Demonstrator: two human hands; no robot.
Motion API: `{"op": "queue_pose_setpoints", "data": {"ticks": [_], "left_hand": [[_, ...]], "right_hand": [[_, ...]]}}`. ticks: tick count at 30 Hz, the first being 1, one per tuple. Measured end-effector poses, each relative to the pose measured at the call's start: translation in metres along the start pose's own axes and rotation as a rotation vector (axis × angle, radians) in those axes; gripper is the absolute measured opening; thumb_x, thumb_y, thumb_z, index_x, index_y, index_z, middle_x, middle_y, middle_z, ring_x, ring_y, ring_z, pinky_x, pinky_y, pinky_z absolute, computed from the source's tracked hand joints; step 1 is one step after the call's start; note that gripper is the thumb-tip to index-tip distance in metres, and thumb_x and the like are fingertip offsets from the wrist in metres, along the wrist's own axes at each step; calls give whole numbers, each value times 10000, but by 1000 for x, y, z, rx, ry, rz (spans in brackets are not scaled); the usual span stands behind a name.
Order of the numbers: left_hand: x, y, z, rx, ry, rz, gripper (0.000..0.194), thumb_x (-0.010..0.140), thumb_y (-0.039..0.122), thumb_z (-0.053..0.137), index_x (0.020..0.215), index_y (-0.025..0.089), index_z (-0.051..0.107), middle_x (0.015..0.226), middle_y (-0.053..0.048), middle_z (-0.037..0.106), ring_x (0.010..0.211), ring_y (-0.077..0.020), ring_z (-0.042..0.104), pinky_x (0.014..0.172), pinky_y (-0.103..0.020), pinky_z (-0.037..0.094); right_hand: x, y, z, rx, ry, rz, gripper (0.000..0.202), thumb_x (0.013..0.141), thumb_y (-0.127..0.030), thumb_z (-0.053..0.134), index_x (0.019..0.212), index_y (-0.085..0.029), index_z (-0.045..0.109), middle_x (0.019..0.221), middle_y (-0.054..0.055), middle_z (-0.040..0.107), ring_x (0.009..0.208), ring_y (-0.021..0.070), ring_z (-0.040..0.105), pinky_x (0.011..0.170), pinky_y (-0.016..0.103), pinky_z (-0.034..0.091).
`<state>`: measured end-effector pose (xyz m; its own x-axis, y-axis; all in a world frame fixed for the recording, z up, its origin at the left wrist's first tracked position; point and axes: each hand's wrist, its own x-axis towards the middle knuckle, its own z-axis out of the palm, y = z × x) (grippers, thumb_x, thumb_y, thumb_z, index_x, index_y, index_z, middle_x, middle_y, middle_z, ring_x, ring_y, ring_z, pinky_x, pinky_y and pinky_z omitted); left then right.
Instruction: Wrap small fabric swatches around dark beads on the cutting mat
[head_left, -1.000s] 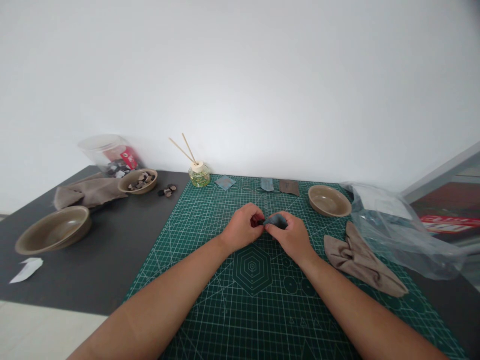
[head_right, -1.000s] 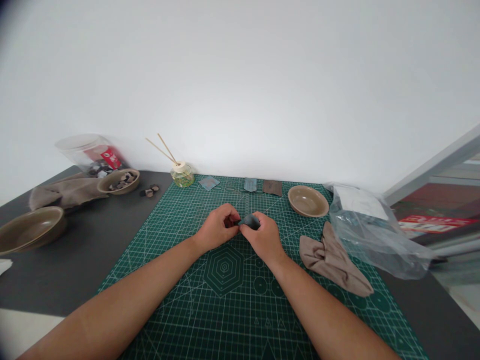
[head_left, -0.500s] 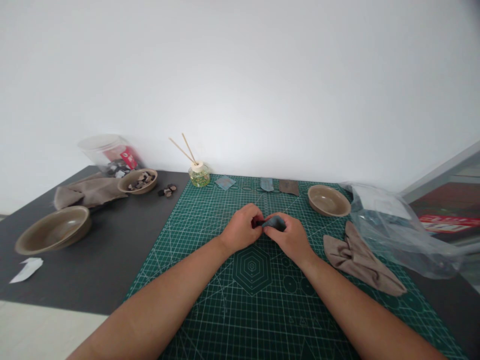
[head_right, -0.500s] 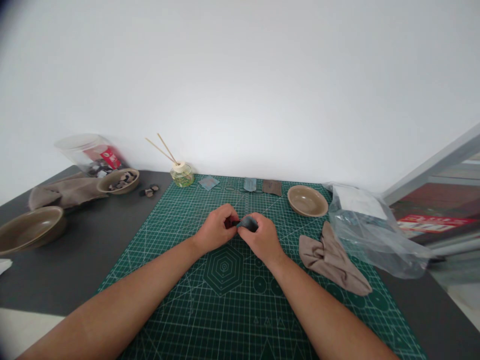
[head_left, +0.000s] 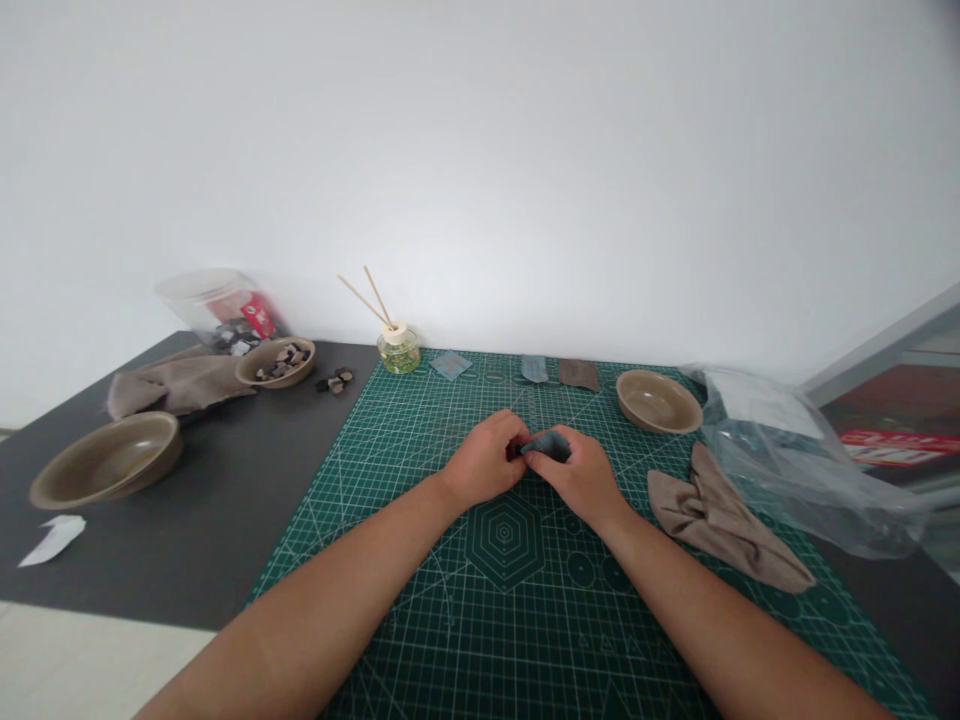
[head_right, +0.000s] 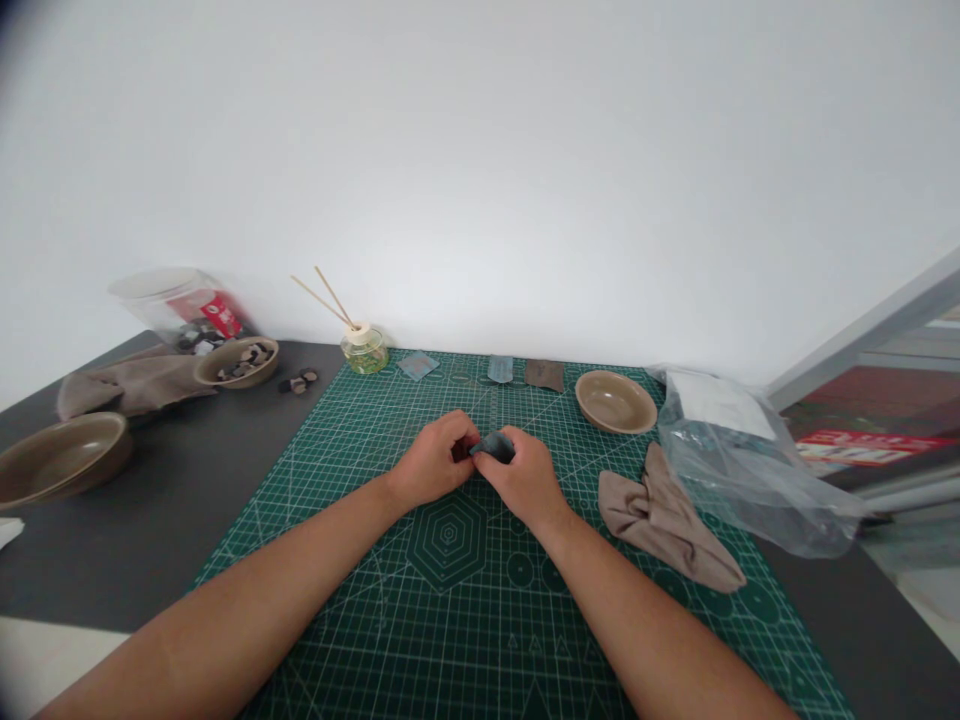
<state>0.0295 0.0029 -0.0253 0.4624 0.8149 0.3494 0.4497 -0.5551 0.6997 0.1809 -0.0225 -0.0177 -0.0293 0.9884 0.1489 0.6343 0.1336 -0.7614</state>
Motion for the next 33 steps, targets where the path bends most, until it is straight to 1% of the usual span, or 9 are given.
{"op": "queue_pose_setpoints", "data": {"ticks": [3,5,13,17,20,24,27,30,33], "left_hand": [[0,-1,1,8,-18,15,160,635,27,523,713,166,501,725,8,481,677,-119,463,598,-236,379],[0,-1,1,17,-19,19,157,645,28,522,719,166,509,731,6,487,687,-121,469,607,-240,386],[0,-3,2,-69,18,-43,110,666,66,565,698,163,524,733,9,502,666,-107,488,585,-225,402],[1,-5,3,-101,55,-106,85,684,135,608,696,163,529,703,19,511,644,-102,487,567,-218,400],[2,-5,3,-119,58,-131,80,680,138,611,709,163,540,698,20,522,637,-101,492,562,-214,404],[2,-4,3,-120,50,-117,80,676,124,604,719,161,548,707,19,525,637,-100,492,566,-216,408],[2,-3,2,-118,38,-98,86,674,109,591,722,162,544,717,19,518,633,-98,487,565,-218,409],[1,-2,1,-113,25,-56,98,670,89,574,722,162,536,728,16,505,643,-99,483,571,-219,406],[1,-1,0,-89,3,-4,116,669,61,552,723,161,532,733,12,498,661,-103,478,588,-224,401]], "right_hand": [[1,0,0,-30,21,1,213,677,-291,587,534,-199,459,501,-41,462,508,121,431,503,249,294],[1,-1,1,-37,25,0,219,675,-287,584,528,-199,446,495,-42,451,504,118,424,503,248,290],[1,-1,-1,30,20,66,92,670,-260,554,637,-179,584,512,-21,528,521,139,480,520,258,336],[2,1,-2,146,17,111,121,666,-241,546,700,-165,634,568,-4,588,515,139,517,515,256,375],[2,2,-2,232,9,134,127,662,-234,554,715,-160,642,614,10,624,509,136,537,513,255,399],[1,0,-3,239,12,136,124,664,-237,565,719,-159,643,621,14,630,508,139,541,510,259,401],[1,-2,-4,198,16,120,124,668,-261,573,707,-163,638,553,-5,591,500,139,522,502,256,384],[0,-3,-4,130,23,95,128,669,-293,577,659,-172,615,508,-18,552,508,141,496,503,258,358],[1,-3,-3,68,22,79,129,662,-299,576,625,-176,590,527,-13,552,538,147,490,527,268,345]]}}
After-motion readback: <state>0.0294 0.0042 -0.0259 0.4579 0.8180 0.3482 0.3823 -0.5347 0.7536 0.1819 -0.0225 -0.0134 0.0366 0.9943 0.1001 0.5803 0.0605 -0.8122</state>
